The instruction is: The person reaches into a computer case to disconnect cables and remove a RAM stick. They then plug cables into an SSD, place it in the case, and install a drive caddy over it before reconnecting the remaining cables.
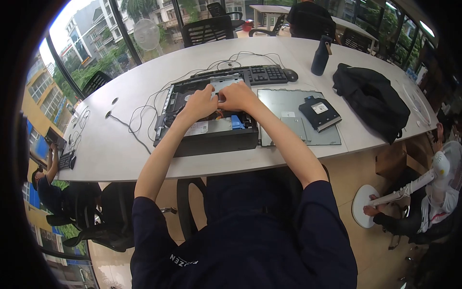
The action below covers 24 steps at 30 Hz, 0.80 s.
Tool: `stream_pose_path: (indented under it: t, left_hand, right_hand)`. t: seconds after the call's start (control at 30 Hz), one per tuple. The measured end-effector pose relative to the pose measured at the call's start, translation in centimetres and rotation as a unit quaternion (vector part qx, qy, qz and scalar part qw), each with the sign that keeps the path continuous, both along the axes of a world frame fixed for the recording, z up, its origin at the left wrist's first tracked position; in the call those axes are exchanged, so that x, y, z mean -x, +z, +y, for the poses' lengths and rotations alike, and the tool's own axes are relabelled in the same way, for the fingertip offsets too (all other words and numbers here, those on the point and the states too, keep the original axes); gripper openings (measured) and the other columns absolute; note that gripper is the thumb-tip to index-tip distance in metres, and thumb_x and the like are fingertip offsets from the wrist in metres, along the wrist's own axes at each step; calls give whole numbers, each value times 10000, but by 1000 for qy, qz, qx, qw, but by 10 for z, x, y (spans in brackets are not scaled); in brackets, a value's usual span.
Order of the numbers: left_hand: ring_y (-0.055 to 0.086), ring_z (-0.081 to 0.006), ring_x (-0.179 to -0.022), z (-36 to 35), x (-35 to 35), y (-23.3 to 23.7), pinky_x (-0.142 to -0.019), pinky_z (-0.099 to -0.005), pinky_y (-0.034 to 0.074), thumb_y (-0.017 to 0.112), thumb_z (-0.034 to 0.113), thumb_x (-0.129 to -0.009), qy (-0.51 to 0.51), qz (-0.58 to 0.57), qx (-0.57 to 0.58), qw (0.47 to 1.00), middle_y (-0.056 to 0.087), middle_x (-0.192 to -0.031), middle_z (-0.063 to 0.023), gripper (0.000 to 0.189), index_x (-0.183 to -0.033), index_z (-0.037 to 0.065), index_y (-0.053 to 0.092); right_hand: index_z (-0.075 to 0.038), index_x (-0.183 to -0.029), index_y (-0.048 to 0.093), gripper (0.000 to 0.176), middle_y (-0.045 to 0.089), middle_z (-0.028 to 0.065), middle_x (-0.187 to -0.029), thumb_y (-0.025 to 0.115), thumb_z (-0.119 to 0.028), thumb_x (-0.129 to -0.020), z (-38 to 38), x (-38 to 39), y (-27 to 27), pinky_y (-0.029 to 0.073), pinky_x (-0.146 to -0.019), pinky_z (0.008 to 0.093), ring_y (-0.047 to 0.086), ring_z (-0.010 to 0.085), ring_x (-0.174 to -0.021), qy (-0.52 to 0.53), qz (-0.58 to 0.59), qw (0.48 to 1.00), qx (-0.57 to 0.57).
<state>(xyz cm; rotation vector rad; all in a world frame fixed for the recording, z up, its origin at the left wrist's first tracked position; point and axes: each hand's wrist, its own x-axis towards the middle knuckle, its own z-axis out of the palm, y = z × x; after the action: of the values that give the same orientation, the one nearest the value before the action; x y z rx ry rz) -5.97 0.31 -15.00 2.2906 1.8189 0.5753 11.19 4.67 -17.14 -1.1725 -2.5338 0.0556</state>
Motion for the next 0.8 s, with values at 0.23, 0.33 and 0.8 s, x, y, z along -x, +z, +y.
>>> stream_pose_path:
  t: [0.23,0.33,0.8]
  left_hand:
    - [665,-384,-866,-38,27,-1,-812,-466,505,559,191,-896,-91,34,-157,983,684,-909,-201,314,-1164,27,555]
    - [656,-337,-813,-45,35,1,-776,-437,500,576,170,-890,-140,-15,-62,988,669,-897,-167,294,-1136,13,540]
    - [648,-281,-834,-52,42,-4,-765,-358,492,639,31,-812,-205,-102,-129,965,674,-916,-131,233,-1040,0,611]
  right_hand:
    - [-113,-891,711,347,712,77,-839,719,-440,-774,-9,-4,11,416,-897,418,679,258,-852,66,55,996,30]
    - [-124,-901,710,333,711,70,-837,715,-438,-789,-7,-4,6,414,-887,420,680,255,-848,79,69,994,26]
    - [-93,-900,719,333,693,89,-967,692,-415,-819,-7,-4,4,424,-900,436,636,273,-999,96,148,981,-74]
